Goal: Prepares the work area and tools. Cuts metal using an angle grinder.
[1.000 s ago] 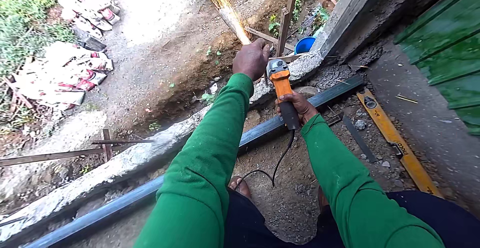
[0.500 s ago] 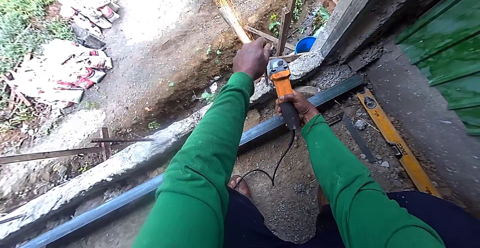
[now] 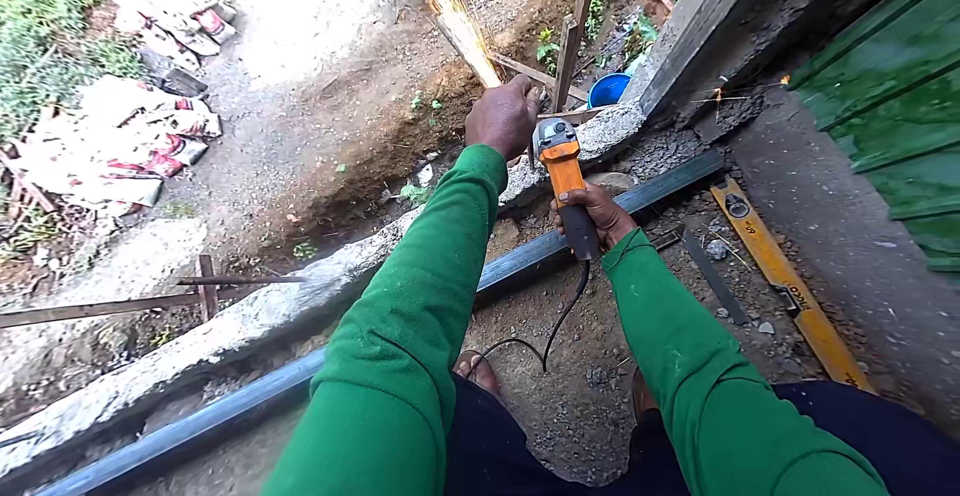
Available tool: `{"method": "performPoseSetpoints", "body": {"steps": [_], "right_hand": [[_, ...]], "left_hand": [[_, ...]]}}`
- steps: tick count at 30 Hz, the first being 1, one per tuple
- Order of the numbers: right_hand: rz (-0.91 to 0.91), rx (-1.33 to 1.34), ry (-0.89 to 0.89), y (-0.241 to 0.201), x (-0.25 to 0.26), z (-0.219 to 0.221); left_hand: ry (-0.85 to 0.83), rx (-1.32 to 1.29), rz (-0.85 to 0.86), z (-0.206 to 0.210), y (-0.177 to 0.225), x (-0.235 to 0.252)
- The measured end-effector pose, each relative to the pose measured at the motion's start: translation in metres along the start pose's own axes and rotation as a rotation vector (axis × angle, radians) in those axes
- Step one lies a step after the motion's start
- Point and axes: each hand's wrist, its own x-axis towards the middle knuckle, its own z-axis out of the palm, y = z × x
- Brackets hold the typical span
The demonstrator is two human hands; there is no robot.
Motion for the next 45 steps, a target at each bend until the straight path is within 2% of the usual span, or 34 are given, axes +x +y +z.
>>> {"method": "performPoseSetpoints", "body": {"steps": [45], "right_hand": [[0.002, -0.032, 0.015, -0.0017, 0.0056, 0.0035]], "left_hand": [[-0.009, 0.009, 0.0, -0.003, 0.001, -0.0016]]}}
